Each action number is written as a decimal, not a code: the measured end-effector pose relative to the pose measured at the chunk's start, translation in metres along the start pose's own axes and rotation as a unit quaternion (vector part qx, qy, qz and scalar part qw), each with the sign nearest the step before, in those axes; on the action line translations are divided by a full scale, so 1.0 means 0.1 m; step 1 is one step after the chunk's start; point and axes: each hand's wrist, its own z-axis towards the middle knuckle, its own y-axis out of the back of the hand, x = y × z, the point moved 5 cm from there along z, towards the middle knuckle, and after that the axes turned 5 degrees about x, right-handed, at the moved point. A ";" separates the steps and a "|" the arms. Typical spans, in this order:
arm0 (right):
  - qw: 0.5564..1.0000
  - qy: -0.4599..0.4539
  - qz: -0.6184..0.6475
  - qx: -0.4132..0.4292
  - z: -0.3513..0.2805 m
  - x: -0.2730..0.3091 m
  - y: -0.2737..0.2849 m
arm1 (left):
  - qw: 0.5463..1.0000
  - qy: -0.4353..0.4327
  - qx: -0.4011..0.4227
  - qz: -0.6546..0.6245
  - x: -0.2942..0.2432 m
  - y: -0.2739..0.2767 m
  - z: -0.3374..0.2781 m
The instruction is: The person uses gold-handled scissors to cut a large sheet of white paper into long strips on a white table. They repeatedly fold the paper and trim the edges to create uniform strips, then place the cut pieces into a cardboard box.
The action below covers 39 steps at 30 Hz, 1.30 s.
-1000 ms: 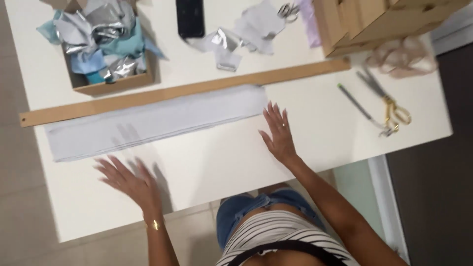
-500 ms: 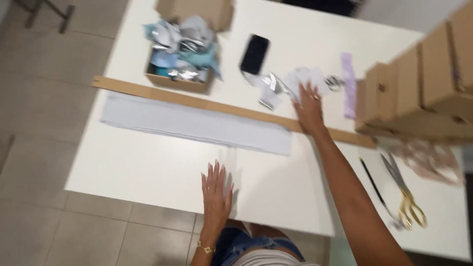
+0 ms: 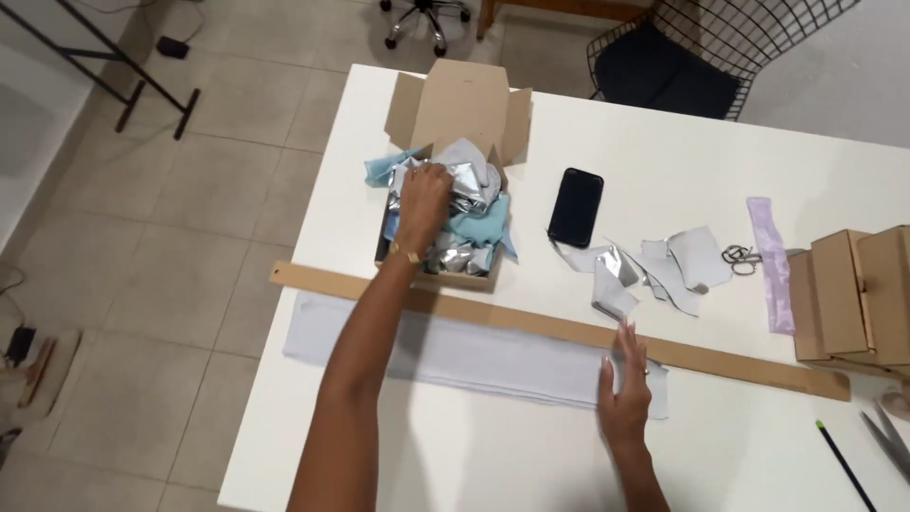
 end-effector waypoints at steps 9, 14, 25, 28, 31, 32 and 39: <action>0.995 -0.009 0.088 -0.035 0.77 0.84 0.62 | 0.949 -0.016 0.022 -0.315 -0.50 1.56 1.03; 0.975 0.023 0.223 -0.007 1.50 1.50 0.62 | 0.929 -0.088 -0.019 -0.360 -1.24 2.63 1.16; 0.952 0.081 0.266 -0.127 1.70 0.73 1.93 | 0.876 -0.257 0.241 -0.330 -2.26 4.17 0.57; 0.947 0.154 0.255 -0.118 1.58 1.03 2.57 | 0.832 -0.208 0.338 -0.388 -2.44 4.13 0.37; 0.920 0.183 0.323 -0.129 1.47 1.36 3.03 | 0.822 -0.255 0.279 -0.427 -2.74 4.49 0.19; 0.920 0.185 0.322 -0.128 1.43 1.39 3.16 | 0.822 -0.255 0.277 -0.427 -2.80 4.50 0.13; 0.912 0.306 0.228 -0.150 0.96 1.41 3.72 | 0.816 -0.207 0.296 -0.451 -3.14 4.22 -0.38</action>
